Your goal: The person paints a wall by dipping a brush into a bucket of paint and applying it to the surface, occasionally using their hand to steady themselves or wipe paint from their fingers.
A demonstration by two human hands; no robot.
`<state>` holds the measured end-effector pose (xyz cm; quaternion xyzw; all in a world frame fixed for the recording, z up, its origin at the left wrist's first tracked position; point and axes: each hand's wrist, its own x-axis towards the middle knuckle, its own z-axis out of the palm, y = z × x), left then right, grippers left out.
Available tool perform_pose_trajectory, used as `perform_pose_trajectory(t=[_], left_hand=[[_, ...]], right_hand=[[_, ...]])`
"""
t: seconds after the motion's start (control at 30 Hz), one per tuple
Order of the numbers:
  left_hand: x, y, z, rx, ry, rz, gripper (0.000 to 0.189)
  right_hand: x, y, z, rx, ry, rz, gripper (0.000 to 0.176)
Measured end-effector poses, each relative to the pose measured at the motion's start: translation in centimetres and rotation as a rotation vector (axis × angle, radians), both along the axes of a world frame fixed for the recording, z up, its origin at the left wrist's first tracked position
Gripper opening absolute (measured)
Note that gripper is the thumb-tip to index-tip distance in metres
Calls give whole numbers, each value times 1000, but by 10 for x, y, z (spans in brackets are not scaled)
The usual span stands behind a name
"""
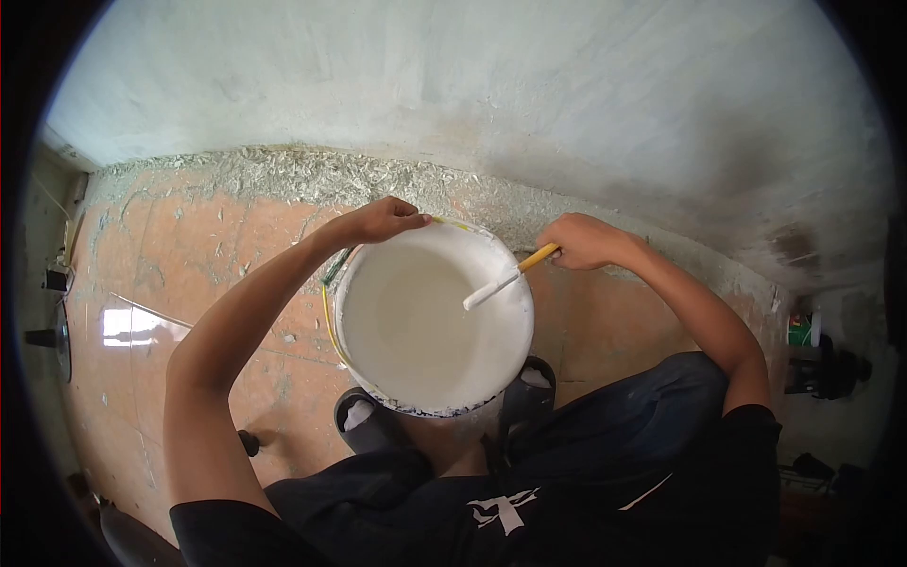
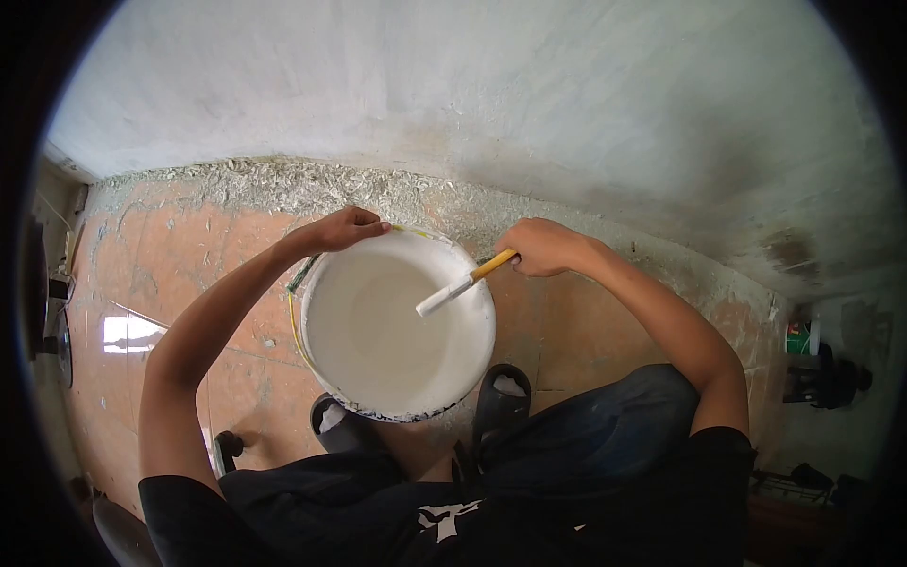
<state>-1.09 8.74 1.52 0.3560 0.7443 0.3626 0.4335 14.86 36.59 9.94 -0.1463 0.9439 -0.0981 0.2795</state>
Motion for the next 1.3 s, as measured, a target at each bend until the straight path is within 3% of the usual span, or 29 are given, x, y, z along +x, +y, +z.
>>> perform_pose_trajectory(t=[0.37, 0.47, 0.67, 0.77, 0.97, 1.07, 1.13, 1.3], left_hand=[[0, 1, -2, 5, 47, -5, 51], [2, 1, 4, 3, 46, 0, 51], [1, 1, 2, 19, 31, -10, 51], [1, 1, 2, 14, 19, -19, 50], [1, 1, -2, 13, 27, -3, 50], [1, 2, -2, 41, 14, 6, 50], [1, 1, -1, 29, 28, 0, 49], [2, 1, 1, 15, 45, -5, 50]], right_hand=[[11, 10, -36, -172, -88, -106, 8], [13, 12, -47, -164, 51, -98, 7], [10, 10, -52, -202, -8, -165, 7], [12, 11, -55, -188, 108, -118, 7], [12, 11, -58, -242, 5, -193, 7], [14, 15, -63, -220, 127, -131, 7], [10, 9, -49, -285, 3, -233, 7], [14, 7, -60, -256, 71, -274, 8]])
